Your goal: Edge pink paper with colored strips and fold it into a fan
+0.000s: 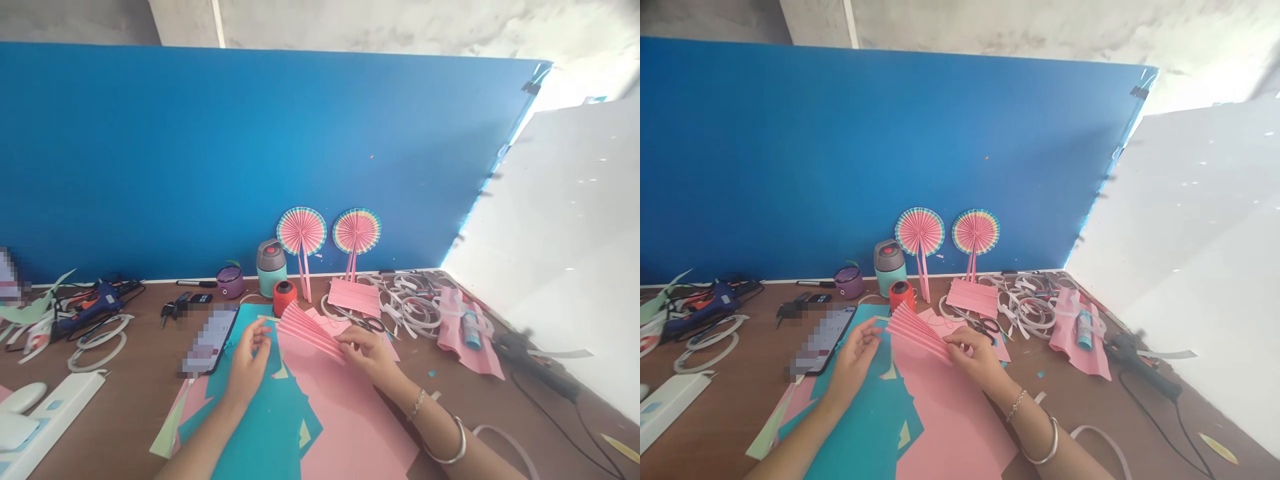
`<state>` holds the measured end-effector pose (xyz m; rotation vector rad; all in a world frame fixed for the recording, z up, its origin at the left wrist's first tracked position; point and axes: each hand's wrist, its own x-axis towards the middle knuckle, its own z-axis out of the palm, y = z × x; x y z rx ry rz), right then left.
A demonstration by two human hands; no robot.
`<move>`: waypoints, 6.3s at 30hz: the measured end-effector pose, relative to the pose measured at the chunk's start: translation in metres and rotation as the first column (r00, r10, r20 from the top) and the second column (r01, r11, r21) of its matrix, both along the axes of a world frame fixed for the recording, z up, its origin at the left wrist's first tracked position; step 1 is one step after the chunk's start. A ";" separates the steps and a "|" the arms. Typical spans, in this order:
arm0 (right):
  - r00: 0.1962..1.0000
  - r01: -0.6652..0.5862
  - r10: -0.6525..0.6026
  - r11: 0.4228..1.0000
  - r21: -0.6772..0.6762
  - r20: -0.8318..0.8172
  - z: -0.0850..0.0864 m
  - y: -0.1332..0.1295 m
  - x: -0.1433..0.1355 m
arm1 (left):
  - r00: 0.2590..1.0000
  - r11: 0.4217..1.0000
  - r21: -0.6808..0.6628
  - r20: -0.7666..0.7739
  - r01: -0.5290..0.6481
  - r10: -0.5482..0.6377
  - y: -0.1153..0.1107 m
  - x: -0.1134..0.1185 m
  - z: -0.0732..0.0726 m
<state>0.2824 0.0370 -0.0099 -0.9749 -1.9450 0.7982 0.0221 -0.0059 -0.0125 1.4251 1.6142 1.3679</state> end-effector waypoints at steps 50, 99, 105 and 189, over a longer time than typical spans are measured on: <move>0.581 0.379 -0.387 0.907 0.183 0.716 0.014 0.112 0.037 | 0.287 0.876 -0.013 0.947 0.482 -0.143 0.010 0.067 0.001; 0.978 -0.184 0.163 0.969 -0.166 -0.134 0.013 -0.037 -0.039 | 0.586 0.948 -0.071 0.800 0.310 -0.131 -0.011 0.085 0.019; 0.978 -0.181 0.157 0.966 -0.183 -0.138 0.003 -0.036 -0.039 | 0.579 0.965 -0.051 0.808 0.257 -0.111 -0.015 0.089 0.025; 0.995 -0.048 0.067 0.968 0.246 -0.068 0.023 -0.050 -0.037 | 0.578 0.962 -0.030 0.805 0.270 -0.137 -0.019 0.078 0.031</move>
